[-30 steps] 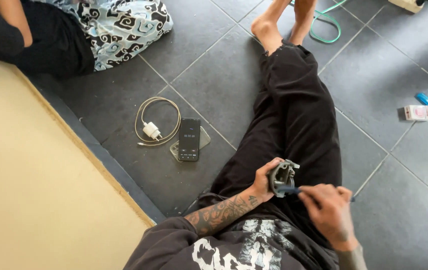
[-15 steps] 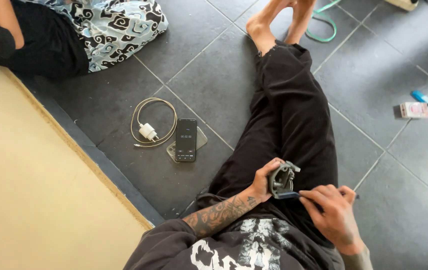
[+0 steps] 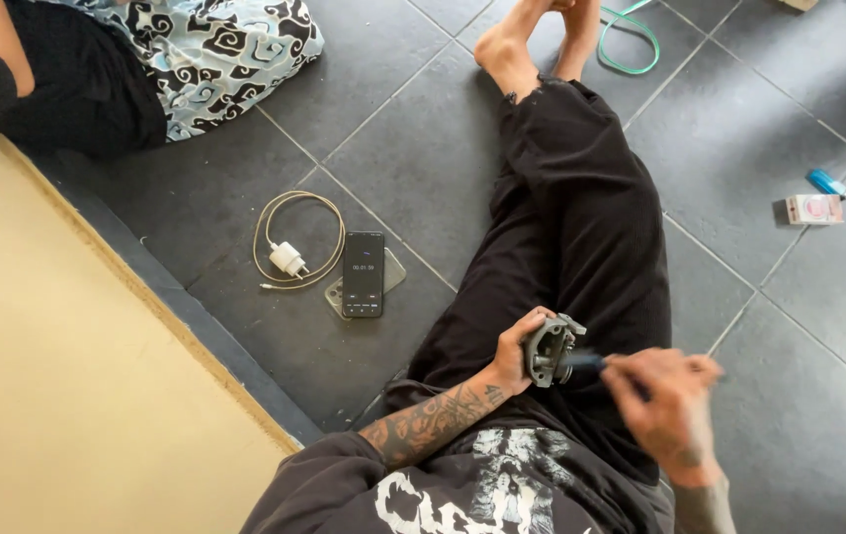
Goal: The person sits on the floor and cleans a small mechanical part, likely a stator, using a blue toothbrush. They scrub the internal components and surfaces of the part while holding it in their left hand. A smartphone and charging cable are visible on the floor nearby.
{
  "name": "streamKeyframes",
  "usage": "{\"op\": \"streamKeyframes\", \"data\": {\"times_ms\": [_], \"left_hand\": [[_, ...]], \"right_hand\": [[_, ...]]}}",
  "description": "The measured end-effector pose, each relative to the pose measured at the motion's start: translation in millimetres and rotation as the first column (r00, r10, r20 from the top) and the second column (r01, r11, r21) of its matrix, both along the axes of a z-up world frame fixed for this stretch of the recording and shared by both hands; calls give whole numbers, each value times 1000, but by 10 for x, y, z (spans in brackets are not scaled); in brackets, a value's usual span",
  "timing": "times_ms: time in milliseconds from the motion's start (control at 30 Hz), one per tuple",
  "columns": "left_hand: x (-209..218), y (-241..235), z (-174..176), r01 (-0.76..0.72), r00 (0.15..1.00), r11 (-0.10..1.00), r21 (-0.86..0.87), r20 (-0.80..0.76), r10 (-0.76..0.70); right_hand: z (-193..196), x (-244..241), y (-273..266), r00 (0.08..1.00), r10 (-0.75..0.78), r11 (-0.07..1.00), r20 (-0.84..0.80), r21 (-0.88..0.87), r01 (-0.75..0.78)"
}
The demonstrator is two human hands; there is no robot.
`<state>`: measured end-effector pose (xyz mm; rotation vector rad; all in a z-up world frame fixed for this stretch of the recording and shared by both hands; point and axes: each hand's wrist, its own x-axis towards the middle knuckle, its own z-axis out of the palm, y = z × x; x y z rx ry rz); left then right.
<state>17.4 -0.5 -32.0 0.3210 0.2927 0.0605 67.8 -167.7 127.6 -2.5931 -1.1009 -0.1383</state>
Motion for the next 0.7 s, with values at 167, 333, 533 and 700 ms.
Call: {"op": "streamKeyframes", "data": {"times_ms": [167, 333, 533, 700], "left_hand": [[45, -7, -106, -19, 999, 998, -67, -32, 17], [28, -54, -33, -17, 1000, 1000, -13, -24, 17], [36, -3, -60, -41, 999, 994, -101, -30, 38], [26, 2, 15, -52, 998, 997, -62, -22, 51]], "right_hand": [[-107, 62, -74, 997, -59, 997, 39, -37, 61], [-15, -19, 62, 994, 86, 996, -66, 0, -86], [-75, 101, -45, 985, -153, 987, 75, -27, 156], [-163, 147, -57, 986, -136, 984, 94, -105, 146]]}}
